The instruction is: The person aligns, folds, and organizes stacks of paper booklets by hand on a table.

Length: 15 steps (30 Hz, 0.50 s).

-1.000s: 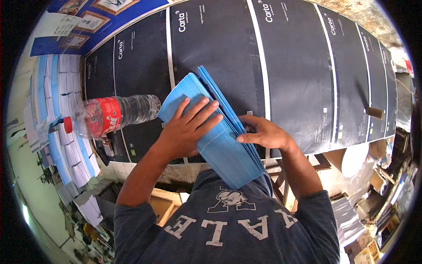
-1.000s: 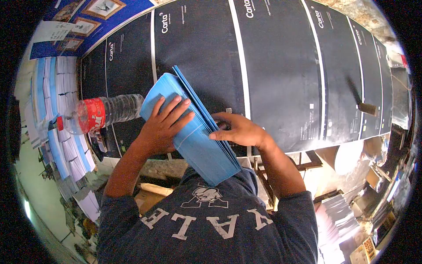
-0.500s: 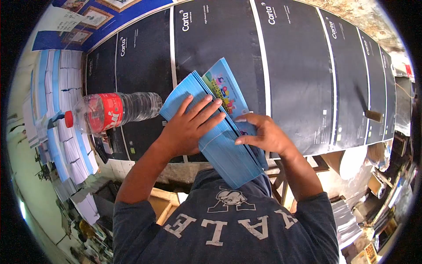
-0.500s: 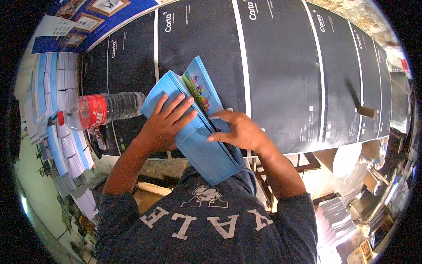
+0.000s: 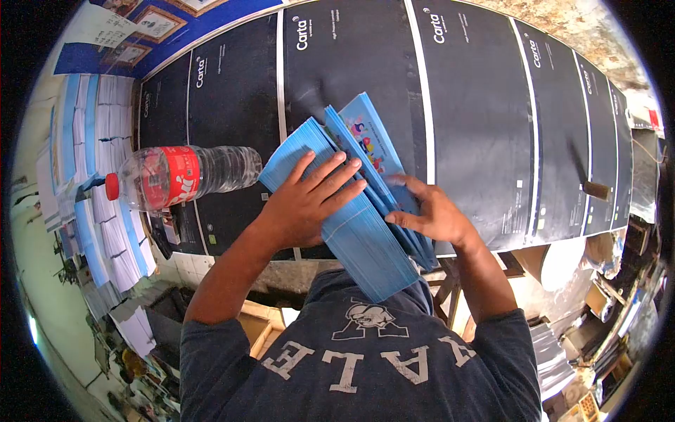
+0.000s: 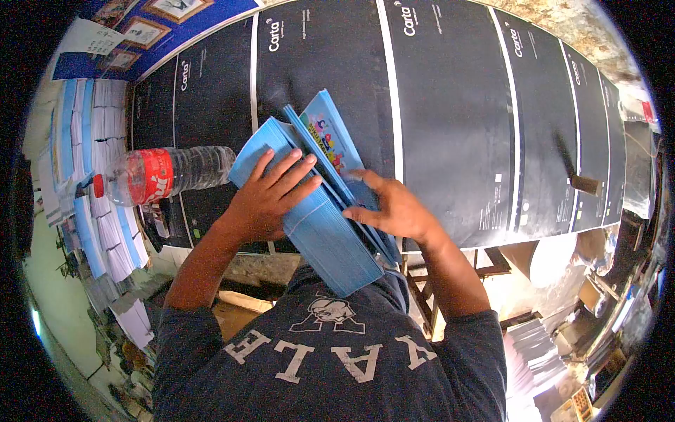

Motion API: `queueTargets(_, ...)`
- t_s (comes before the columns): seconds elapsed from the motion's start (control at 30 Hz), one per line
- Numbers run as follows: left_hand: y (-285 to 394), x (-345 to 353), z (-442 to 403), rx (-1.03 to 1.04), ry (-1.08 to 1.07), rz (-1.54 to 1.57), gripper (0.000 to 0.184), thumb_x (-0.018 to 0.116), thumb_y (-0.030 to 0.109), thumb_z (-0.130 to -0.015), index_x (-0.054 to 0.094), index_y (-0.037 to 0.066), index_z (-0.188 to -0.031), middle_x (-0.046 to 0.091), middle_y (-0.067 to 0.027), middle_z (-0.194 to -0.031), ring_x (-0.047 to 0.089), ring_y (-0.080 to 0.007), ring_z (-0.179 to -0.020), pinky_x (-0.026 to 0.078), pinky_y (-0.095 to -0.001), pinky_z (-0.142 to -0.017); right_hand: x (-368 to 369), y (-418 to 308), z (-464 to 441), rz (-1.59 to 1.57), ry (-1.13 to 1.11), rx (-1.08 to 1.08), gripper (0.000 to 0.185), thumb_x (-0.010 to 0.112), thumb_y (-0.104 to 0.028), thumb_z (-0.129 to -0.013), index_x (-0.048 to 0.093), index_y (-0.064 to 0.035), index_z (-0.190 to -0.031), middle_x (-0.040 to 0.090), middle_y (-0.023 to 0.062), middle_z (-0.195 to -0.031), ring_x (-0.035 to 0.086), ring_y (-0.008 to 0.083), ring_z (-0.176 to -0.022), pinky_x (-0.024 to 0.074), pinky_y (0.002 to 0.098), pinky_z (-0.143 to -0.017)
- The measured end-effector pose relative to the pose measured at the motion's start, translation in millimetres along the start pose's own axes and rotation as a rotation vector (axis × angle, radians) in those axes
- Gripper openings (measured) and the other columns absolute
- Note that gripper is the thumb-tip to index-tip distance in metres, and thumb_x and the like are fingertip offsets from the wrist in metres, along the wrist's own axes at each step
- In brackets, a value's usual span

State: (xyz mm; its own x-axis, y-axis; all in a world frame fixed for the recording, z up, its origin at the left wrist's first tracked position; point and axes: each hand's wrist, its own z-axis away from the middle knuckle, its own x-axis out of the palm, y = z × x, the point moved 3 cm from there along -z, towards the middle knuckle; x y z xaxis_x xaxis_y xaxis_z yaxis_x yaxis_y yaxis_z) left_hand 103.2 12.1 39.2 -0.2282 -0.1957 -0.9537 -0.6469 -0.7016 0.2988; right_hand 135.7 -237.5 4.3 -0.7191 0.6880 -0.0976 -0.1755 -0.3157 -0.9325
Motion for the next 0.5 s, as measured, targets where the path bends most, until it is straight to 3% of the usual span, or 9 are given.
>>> queueTargets(0.07, 0.2, -3.1, -1.8, -0.002, -0.008, 0.006, 0.09, 0.081, 0.04, -0.065, 0.048, 0.015, -0.144, 0.04, -0.0155, -0.157, 0.034, -0.0341, -0.146, 0.021, -0.0607, -0.117, 2.5, -0.2, 0.9, -0.023, 0.009, 0.03, 0.048, 0.078, -0.02, -0.087, 0.062, -0.0043, -0.129, 0.071, 0.0184, -0.108, 0.07, 0.0276, -0.096, 0.0547, 0.0367, -0.082)
queueTargets(0.17, 0.3, -0.3, -1.3, -0.003, 0.001, 0.015, 0.087, 0.08, 0.041, -0.067, 0.049, 0.015, -0.144, 0.04, -0.0156, -0.157, 0.034, -0.0341, -0.146, 0.02, -0.0606, -0.117, 9.0, -13.8, -1.1, 0.277, 0.08, -0.194, 0.046, 0.069, -0.025, -0.093, 0.059, -0.0077, -0.134, 0.067, 0.0247, -0.117, 0.065, 0.0401, -0.111, 0.0518, 0.0457, -0.093)
queueTargets(0.23, -0.3, 1.0, -0.8, -0.003, 0.021, 0.015, 0.086, 0.08, 0.042, -0.067, 0.049, 0.015, -0.143, 0.04, -0.0156, -0.156, 0.034, -0.0341, -0.146, 0.02, -0.0605, -0.117, 10.1, -20.9, -1.4, 0.408, 0.087, -0.218, 0.049, 0.073, -0.03, -0.09, 0.061, -0.0082, -0.132, 0.066, 0.0241, -0.12, 0.063, 0.0416, -0.114, 0.0512, 0.0463, -0.095)
queueTargets(0.3, -1.0, 2.0, 0.6, -0.009, -0.008, -0.014, 0.093, 0.082, 0.048, -0.07, 0.045, 0.018, -0.149, 0.035, -0.0104, -0.16, 0.03, -0.0296, -0.149, 0.02, -0.059, -0.118, 9.2, -16.9, -4.0, 0.328, 0.071, -0.196, 0.05, 0.077, -0.028, -0.087, 0.062, -0.0058, -0.13, 0.068, 0.0219, -0.117, 0.065, 0.0381, -0.11, 0.0518, 0.0441, -0.092)
queueTargets(0.5, -1.0, 2.4, 0.8, -0.009, -0.059, -0.031, 0.097, 0.085, 0.051, -0.068, 0.044, 0.019, -0.15, 0.034, -0.0104, -0.161, 0.028, -0.0299, -0.15, 0.019, -0.059, -0.119, 6.1, -10.5, -7.2, 0.19, 0.057, -0.167, 0.055, 0.084, -0.029, -0.08, 0.065, -0.0019, -0.124, 0.07, 0.0191, -0.114, 0.068, 0.0325, -0.106, 0.0529, 0.0407, -0.09)
